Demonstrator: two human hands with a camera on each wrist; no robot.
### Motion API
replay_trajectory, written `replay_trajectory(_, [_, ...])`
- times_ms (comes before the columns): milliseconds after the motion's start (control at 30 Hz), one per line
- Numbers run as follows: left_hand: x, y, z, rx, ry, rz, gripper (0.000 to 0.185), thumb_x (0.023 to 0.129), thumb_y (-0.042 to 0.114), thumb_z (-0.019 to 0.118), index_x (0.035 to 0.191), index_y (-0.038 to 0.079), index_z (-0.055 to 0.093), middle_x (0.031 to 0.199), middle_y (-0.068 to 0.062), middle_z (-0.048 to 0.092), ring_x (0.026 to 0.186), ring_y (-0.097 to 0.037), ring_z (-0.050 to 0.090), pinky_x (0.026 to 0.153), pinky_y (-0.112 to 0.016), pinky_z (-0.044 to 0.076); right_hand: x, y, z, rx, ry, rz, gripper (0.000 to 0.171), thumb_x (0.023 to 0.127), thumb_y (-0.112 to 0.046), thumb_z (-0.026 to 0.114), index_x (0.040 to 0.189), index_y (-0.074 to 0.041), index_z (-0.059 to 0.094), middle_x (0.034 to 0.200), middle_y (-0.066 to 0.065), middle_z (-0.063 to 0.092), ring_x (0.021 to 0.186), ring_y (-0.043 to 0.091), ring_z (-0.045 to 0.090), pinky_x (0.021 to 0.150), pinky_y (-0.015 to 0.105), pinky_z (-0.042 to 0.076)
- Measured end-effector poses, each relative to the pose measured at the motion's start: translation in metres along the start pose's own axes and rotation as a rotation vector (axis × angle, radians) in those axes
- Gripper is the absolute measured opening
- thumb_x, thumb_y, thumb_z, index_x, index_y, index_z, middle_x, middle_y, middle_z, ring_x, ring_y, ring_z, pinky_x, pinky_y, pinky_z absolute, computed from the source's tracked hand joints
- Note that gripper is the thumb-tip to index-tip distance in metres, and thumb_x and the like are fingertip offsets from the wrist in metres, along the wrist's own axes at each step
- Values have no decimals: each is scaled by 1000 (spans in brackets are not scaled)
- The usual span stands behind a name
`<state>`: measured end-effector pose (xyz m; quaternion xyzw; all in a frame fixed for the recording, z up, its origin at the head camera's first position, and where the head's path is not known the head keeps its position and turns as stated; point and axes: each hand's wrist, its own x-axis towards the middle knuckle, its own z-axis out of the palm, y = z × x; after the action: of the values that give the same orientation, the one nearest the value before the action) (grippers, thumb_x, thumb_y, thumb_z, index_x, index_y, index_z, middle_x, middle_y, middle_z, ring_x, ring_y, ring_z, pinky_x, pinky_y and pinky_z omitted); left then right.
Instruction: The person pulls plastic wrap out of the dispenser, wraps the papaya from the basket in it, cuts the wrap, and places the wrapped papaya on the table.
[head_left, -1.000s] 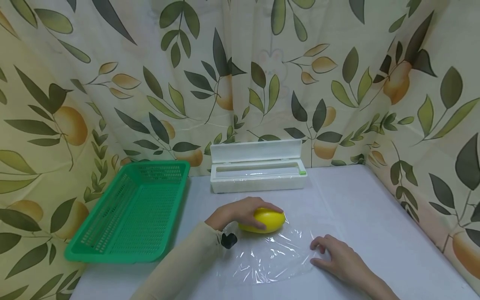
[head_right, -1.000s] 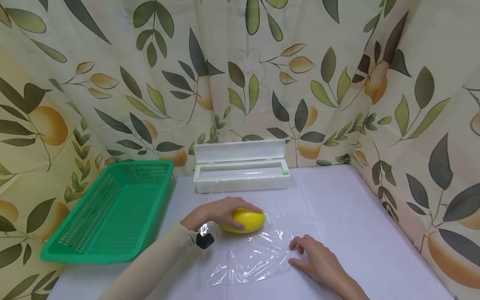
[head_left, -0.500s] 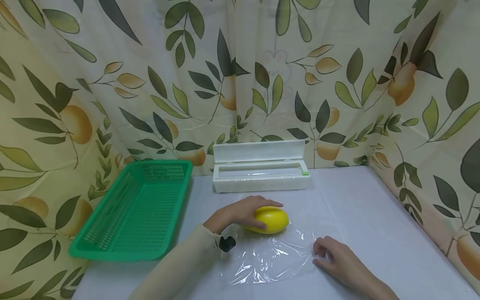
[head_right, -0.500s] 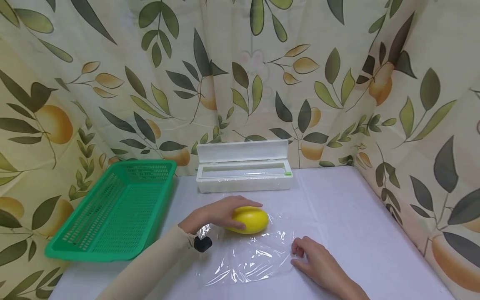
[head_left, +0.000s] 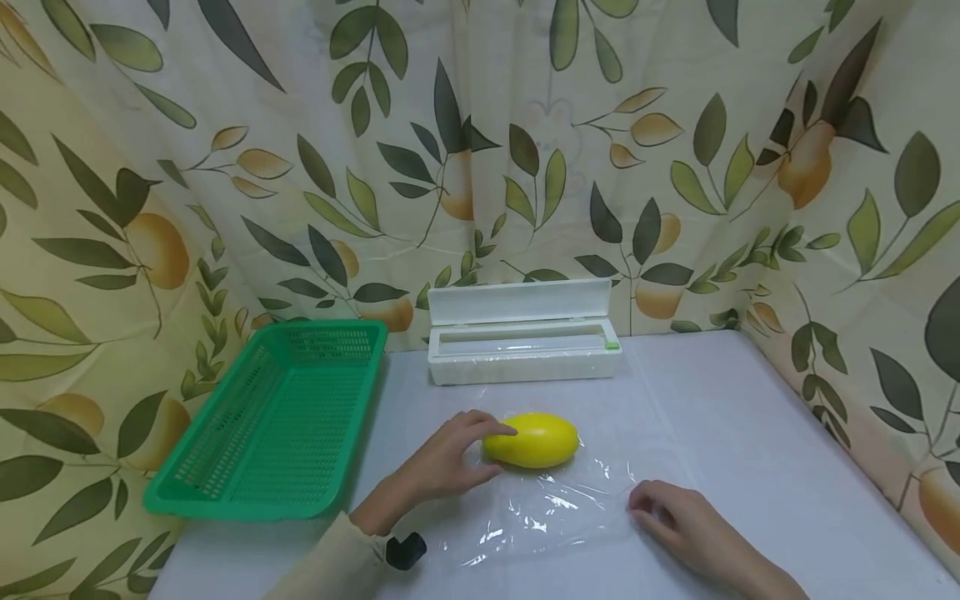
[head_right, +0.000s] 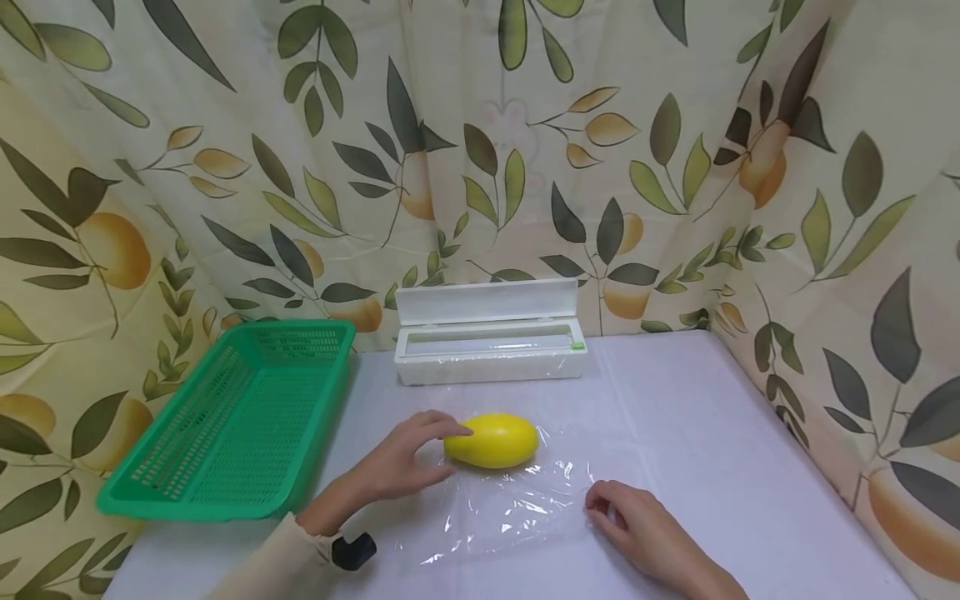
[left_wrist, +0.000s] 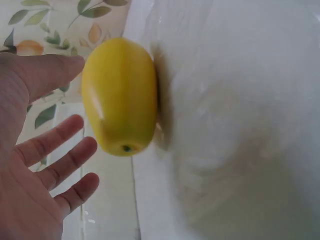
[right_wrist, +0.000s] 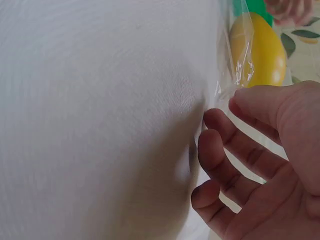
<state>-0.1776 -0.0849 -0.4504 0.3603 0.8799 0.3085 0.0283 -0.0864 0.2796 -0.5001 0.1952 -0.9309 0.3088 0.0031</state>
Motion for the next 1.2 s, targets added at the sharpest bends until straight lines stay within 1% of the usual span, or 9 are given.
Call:
replay_trajectory(167, [-40, -12, 7, -81, 14, 22, 35, 89, 19, 81, 122, 20, 72, 120, 7, 69, 102, -18, 62, 89, -32, 50, -2, 0, -3, 16, -39, 31, 4, 97, -21, 71, 100, -22, 68, 86, -21, 59, 73, -3, 48, 65, 23, 47])
replay_trajectory(233, [-58, -18, 11, -79, 5, 37, 31, 87, 21, 83, 116, 18, 74, 112, 8, 71, 96, -16, 62, 86, -29, 49, -4, 2, -5, 24, -36, 4, 4, 97, -21, 71, 100, -23, 68, 88, -21, 60, 74, -4, 49, 65, 23, 47])
replay_trajectory(400, [-95, -29, 20, -71, -13, 42, 33, 77, 32, 91, 105, 23, 75, 104, 14, 66, 95, -10, 57, 85, -23, 44, -8, 7, -8, 23, -11, -89, 19, 88, -22, 81, 102, -25, 67, 88, -20, 57, 73, -2, 47, 62, 20, 41])
replay_trajectory(500, [-107, -30, 24, -106, -44, 17, 37, 73, 38, 92, 102, 28, 72, 105, 15, 60, 98, -8, 54, 86, -21, 44, -9, 8, -11, 30, -73, -36, 26, 84, -28, 84, 103, -26, 67, 85, -17, 53, 71, 0, 46, 61, 19, 40])
replay_trajectory(567, [-112, -30, 25, -106, -59, 17, 37, 72, 39, 92, 101, 30, 71, 105, 15, 58, 99, -6, 53, 86, -22, 44, -9, 8, -14, 40, -129, 26, 27, 83, -31, 84, 104, -25, 67, 84, -14, 51, 70, 1, 46, 61, 20, 40])
replay_trajectory(667, [-116, -30, 27, -78, -62, 21, 33, 73, 35, 92, 98, 31, 72, 107, 17, 58, 101, -4, 52, 88, -23, 46, -8, 8, -15, 41, -176, 80, 25, 84, -30, 84, 101, -26, 67, 88, -12, 52, 70, 1, 46, 61, 21, 41])
replay_trajectory(900, [-122, -35, 29, -32, -24, 46, 13, 82, 22, 87, 89, 27, 78, 110, 13, 62, 102, -3, 54, 90, -27, 47, -9, 8, -10, -13, -123, -2, 17, 85, -19, 83, 86, -30, 71, 97, -15, 57, 77, -2, 48, 65, 23, 48])
replay_trajectory(1067, [-122, -37, 31, 1, 24, 114, 11, 83, 18, 85, 85, 26, 79, 106, 11, 63, 98, -3, 55, 87, -24, 47, -7, 6, -7, -29, -120, 18, 19, 86, -18, 81, 84, -34, 71, 97, -18, 55, 80, -2, 49, 69, 23, 49])
replay_trajectory(1200, [-121, -36, 31, 31, 36, 123, 12, 83, 15, 84, 83, 25, 77, 105, 13, 62, 96, -2, 55, 86, -24, 47, -6, 5, -8, 4, -148, 73, 14, 88, -20, 80, 88, -29, 70, 94, -16, 56, 78, -1, 49, 67, 23, 48])
